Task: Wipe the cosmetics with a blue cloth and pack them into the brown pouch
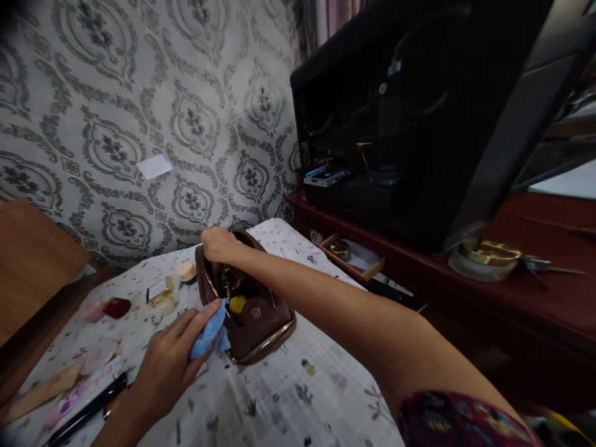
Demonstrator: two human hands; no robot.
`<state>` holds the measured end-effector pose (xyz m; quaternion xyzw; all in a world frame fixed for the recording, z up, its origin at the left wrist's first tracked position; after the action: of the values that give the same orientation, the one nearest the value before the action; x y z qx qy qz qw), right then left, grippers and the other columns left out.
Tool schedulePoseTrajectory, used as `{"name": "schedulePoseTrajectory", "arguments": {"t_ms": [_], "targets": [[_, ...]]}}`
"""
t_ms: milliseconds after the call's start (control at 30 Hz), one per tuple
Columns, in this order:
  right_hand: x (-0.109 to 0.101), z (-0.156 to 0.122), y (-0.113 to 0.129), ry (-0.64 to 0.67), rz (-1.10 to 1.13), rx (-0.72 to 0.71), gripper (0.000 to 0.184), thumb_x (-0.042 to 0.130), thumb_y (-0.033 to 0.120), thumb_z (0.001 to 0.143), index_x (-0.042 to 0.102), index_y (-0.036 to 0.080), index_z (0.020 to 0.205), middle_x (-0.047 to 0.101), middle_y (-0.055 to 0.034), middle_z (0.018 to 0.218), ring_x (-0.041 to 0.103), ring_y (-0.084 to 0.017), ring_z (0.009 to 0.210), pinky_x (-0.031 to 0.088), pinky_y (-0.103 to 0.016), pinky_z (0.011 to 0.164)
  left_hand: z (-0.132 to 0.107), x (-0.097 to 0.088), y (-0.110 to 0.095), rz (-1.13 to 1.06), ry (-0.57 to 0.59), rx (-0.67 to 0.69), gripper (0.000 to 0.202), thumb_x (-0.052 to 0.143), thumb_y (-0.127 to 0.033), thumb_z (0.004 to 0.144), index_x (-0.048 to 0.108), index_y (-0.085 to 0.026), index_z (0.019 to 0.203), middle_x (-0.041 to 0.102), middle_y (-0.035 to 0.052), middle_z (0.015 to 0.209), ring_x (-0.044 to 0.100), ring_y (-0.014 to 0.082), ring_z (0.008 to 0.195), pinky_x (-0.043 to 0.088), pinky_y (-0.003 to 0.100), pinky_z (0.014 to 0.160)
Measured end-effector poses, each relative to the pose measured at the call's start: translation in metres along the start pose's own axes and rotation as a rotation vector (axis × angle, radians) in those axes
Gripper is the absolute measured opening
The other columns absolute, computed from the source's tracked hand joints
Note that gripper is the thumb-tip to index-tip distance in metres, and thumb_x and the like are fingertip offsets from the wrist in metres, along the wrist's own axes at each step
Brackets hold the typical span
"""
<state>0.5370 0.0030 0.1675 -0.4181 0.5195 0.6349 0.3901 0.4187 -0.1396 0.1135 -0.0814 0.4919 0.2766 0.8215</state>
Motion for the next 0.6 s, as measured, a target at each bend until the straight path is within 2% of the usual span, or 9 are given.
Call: {"name": "schedulePoseTrajectory", "arguments": {"t_ms": [233,600], "targets": [[-0.001,-0.003,-0.001,-0.009,-0.04,-0.008,0.033,0.056,0.014,0.085,0.07,0.017,0.114,0.07,-0.0162,0.122,0.066,-0.029,0.115,0.056,-0.033,0.085,-0.001,0.002,0.001,-0.02,-0.004,-0.013,0.054,0.048,-0.018,0.093,0.044,-0.023,0.146,0.067,0.0069,0.102,0.066,0.02,0.085,0.052,0.027,0.063],[0.009,-0.013,-0.006,-0.057,-0.08,-0.077,0.03,0.048,0.022,0.093,0.067,0.016,0.116,0.07,-0.0165,0.118,0.067,-0.029,0.111,0.054,-0.035,0.081,0.004,0.0,-0.001,-0.059,0.014,0.003,0.046,0.044,-0.024,0.099,0.043,-0.021,0.144,0.069,0.0074,0.101,0.067,0.0208,0.084,0.054,0.03,0.065]]}}
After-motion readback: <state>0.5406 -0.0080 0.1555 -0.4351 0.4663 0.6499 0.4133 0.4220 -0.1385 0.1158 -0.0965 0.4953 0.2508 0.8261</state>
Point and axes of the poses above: each hand's wrist, its own z-axis towards the middle knuckle, its own x-axis out of the palm, y = z × x, the point moved 8 cm from there along z, towards the middle knuckle
